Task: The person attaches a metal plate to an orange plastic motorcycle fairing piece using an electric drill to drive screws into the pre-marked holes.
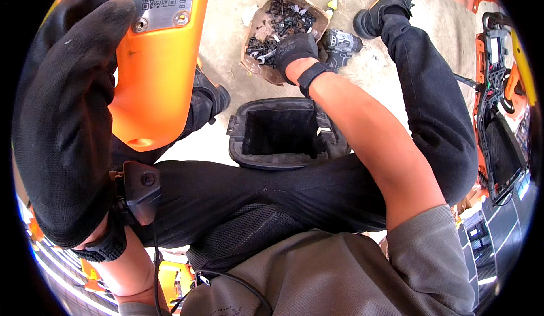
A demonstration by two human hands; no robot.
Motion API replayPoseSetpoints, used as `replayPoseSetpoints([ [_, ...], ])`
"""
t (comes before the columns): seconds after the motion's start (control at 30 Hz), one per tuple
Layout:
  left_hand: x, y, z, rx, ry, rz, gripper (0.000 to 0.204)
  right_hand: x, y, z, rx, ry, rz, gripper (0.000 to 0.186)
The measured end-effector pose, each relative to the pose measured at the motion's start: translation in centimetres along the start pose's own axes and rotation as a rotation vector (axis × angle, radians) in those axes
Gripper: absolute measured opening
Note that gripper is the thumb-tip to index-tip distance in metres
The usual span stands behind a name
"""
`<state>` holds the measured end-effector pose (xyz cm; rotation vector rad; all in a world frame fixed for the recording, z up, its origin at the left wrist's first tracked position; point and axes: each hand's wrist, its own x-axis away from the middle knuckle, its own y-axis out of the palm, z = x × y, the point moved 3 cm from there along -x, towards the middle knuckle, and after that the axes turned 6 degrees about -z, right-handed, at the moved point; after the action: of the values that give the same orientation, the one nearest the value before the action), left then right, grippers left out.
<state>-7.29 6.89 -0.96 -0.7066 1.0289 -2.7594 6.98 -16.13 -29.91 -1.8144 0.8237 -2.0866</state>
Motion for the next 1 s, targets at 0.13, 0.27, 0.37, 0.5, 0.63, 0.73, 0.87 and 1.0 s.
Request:
replayPoseSetpoints([
  [0.13, 0.4, -0.5, -0.1, 0.087, 0.063, 0.044, 0.041, 0.0, -0.8, -0.8, -0.107, -0.02, 0.055, 0.022],
  [0.27, 0.0, -0.1, -0.5, 0.158, 0.131, 0.058, 0.042, -0.1, -0.8, -0.9, -0.215, -0.055, 0.082, 0.021],
  [0.37, 0.0, 0.1, -0.2, 0.203, 0.168, 0.07, 0.043, -0.6, -0.1, -1.4, -0.245, -0.073, 0.121, 0.022],
  [0.5, -0.1, -0.2, -0.5, 0.136, 0.136, 0.079, 0.039, -0.8, 0.5, -2.1, -0.285, -0.148, 0.201, 0.022],
  [0.63, 0.1, -0.6, -1.6, 0.065, 0.112, 0.09, 0.035, -0.6, -0.2, -2.2, -0.286, -0.125, 0.156, 0.025],
  [0.73, 0.0, -0.9, -1.5, 0.039, 0.101, 0.087, 0.034, -1.2, -0.1, -2.1, -0.268, -0.089, 0.22, 0.029],
  [0.87, 0.2, -0.9, -1.6, -0.016, 0.081, 0.054, 0.034, -1.1, 0.3, -1.7, -0.244, -0.119, 0.281, 0.029],
  [1.0, 0.1, -1.0, -0.2, -0.001, 0.135, 0.043, 0.035, -1.3, 1.1, -2.1, -0.245, -0.105, 0.349, 0.027],
])
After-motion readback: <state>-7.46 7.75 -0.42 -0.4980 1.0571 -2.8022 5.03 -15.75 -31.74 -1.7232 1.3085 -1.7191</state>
